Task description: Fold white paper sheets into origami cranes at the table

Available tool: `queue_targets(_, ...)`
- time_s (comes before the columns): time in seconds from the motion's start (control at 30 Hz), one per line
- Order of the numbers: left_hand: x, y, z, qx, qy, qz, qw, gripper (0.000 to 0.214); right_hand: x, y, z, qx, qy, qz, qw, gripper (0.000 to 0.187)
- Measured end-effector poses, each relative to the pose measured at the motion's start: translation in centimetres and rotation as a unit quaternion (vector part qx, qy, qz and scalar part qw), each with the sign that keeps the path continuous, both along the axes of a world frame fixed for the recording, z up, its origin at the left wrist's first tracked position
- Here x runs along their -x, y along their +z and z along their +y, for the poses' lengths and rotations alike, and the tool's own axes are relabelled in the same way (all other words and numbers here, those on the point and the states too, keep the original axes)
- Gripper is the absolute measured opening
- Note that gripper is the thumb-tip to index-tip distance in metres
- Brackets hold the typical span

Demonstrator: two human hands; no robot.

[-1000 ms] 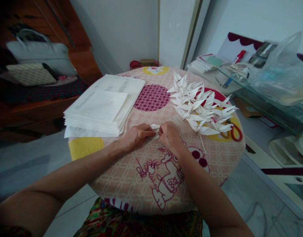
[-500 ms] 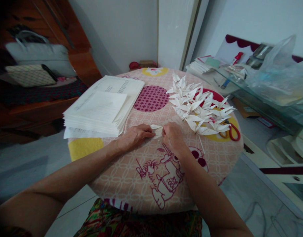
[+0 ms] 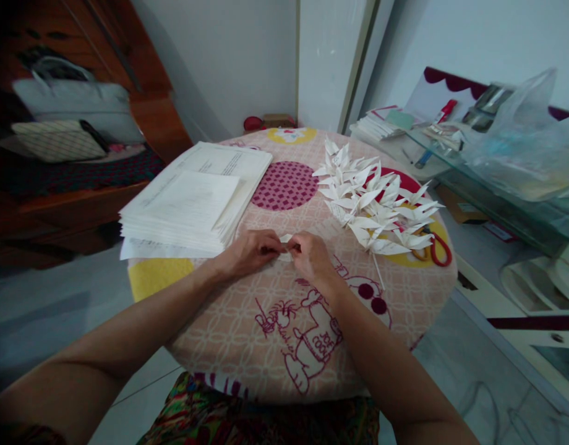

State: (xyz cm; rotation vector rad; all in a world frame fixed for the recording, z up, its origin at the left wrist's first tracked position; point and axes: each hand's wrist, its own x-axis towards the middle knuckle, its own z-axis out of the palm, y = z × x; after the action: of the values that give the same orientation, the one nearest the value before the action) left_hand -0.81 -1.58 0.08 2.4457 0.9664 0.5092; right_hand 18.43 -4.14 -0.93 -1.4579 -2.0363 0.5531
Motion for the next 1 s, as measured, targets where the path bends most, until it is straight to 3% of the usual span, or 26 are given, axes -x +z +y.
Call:
queue_targets(0.1, 0.8, 0.3, 0.6, 0.068, 0.047, -0.025, 0.996, 0.022, 0.1, -0.2, 0.0, -0.013, -0.008, -0.018, 1.0, 0.02)
queue_targets(0.23, 1.2, 0.6, 0.9, 0.123, 0.053, -0.031, 0.991, 0.017, 0.1, -0.2, -0.1, -0.012, -0.011, -0.024, 1.0, 0.02)
queue_targets(0.57, 0.6, 0.5, 0.8, 0.08, 0.084, 0.017, 0.993, 0.008, 0.3, -0.1, -0.1, -0.005, -0.029, -0.023, 0.999, 0.022)
queue_targets(1.0, -1.6, -0.5, -0.7, -0.033, 0.192, 0.113, 0.974, 0.016, 0.4, -0.1, -0.1, -0.012, -0.028, -0.038, 0.999, 0.019)
